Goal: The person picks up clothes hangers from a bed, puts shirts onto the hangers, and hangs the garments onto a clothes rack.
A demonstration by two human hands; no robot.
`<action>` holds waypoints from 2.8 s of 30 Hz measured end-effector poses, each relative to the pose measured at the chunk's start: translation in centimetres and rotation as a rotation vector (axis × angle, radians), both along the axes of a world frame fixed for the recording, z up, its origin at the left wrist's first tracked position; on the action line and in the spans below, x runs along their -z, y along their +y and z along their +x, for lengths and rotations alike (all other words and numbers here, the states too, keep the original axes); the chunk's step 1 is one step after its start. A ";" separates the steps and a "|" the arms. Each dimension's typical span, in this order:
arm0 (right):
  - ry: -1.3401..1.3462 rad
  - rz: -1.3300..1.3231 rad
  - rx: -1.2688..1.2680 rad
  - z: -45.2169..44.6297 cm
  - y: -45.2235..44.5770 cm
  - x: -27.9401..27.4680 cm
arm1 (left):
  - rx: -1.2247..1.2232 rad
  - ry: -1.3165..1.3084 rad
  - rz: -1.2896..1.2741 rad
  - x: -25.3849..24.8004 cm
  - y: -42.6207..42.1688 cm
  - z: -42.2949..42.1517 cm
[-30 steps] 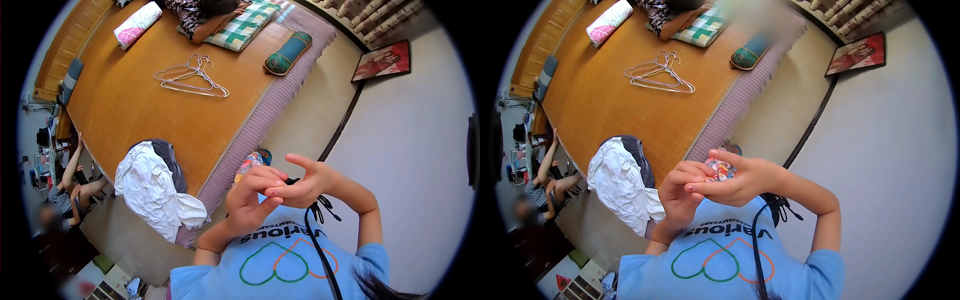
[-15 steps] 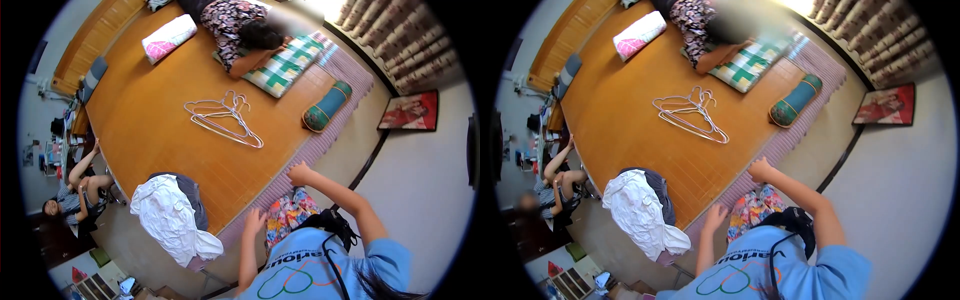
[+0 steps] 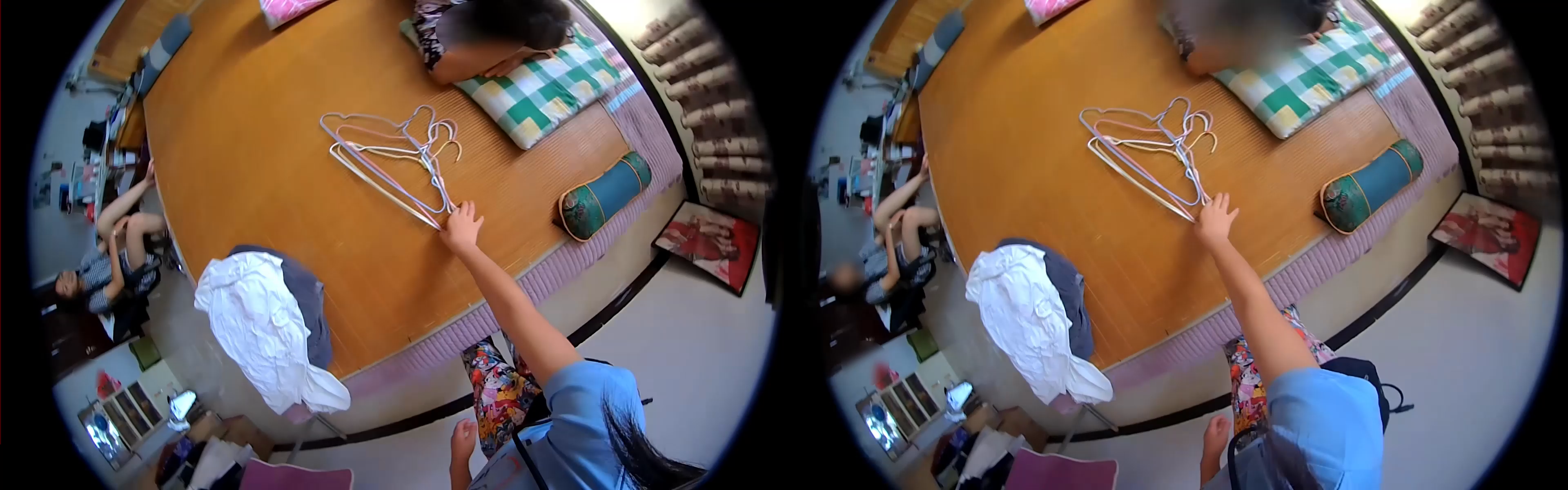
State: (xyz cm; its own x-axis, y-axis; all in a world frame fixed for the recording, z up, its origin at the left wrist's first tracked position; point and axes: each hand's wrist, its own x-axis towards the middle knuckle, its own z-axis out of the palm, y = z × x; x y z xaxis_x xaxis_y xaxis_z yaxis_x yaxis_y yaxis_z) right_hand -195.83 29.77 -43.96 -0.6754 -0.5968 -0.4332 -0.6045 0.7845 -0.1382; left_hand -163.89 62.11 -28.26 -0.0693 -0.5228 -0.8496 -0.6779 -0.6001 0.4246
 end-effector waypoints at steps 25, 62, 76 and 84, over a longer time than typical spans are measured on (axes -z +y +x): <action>-1.325 0.538 -0.555 -11.5 12.6 -20.3 | -0.376 0.077 -0.520 -7.4 -10.5 -15.9; -0.937 -0.482 -2.451 35.6 33.6 -32.2 | -2.349 1.057 -0.703 -14.7 11.4 9.3; -1.162 0.003 -1.555 43.4 18.4 -26.2 | -1.708 0.655 -0.381 -10.0 -7.5 20.8; -1.319 0.125 -0.864 46.9 8.5 -21.9 | -1.190 0.479 -0.837 -11.3 -21.8 23.5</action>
State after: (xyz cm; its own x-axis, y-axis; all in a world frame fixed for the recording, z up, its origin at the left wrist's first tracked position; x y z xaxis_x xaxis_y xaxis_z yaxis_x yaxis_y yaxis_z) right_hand -148.92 38.27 -22.09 0.7114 -0.5028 -0.4910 -0.3686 0.3279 -0.8698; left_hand -140.36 40.31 -16.92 0.5501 -0.7743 -0.3129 0.3028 -0.1643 0.9388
